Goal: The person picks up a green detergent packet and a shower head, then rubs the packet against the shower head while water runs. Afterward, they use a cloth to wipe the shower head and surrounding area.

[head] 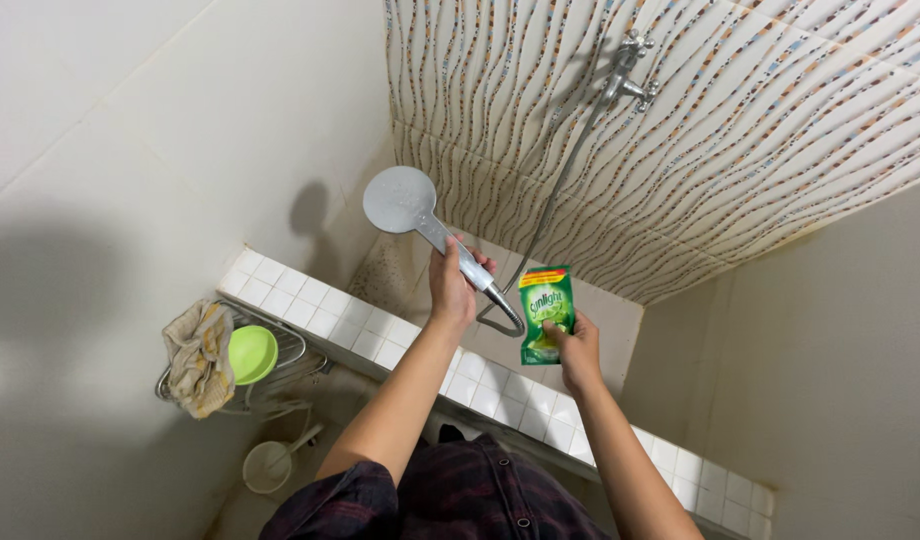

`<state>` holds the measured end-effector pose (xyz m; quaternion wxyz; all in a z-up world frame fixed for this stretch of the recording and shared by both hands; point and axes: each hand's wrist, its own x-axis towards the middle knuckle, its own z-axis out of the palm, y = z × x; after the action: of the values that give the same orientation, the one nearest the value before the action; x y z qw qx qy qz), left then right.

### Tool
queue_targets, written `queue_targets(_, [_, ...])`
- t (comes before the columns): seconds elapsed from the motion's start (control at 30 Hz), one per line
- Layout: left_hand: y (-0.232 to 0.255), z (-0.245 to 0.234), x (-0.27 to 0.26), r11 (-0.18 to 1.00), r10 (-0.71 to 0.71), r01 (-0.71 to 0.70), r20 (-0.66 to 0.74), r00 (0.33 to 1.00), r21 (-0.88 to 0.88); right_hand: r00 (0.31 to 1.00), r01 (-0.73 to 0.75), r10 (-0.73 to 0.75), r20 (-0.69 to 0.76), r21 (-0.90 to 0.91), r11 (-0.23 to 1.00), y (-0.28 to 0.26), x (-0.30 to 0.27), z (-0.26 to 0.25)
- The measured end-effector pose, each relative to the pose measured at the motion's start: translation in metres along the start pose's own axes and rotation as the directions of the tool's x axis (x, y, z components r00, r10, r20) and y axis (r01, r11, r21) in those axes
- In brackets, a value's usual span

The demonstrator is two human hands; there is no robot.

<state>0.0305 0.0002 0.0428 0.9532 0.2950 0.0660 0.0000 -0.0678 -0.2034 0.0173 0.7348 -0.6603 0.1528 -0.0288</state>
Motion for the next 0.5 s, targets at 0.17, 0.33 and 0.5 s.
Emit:
queue_targets(0.17, [0.003,0.013,0.014,0.999,-0.02,0.022,0.045,0.999,-0.047,0.995,-0.05,0.044,-0.087,-0.073,0.996,0.006,-0.004,0.012])
queue_targets(0.33, [0.011,0.023,0.03,0.99,-0.115,0.121,0.076,0.99,-0.075,0.984,-0.093,0.098,-0.147,0.039,0.995,0.008,0.0,0.034])
queue_targets(0.5, [0.017,0.032,0.057,0.98,-0.109,0.142,0.226,0.968,-0.137,0.982,-0.108,0.159,-0.102,0.385,0.917,0.005,0.012,0.042])
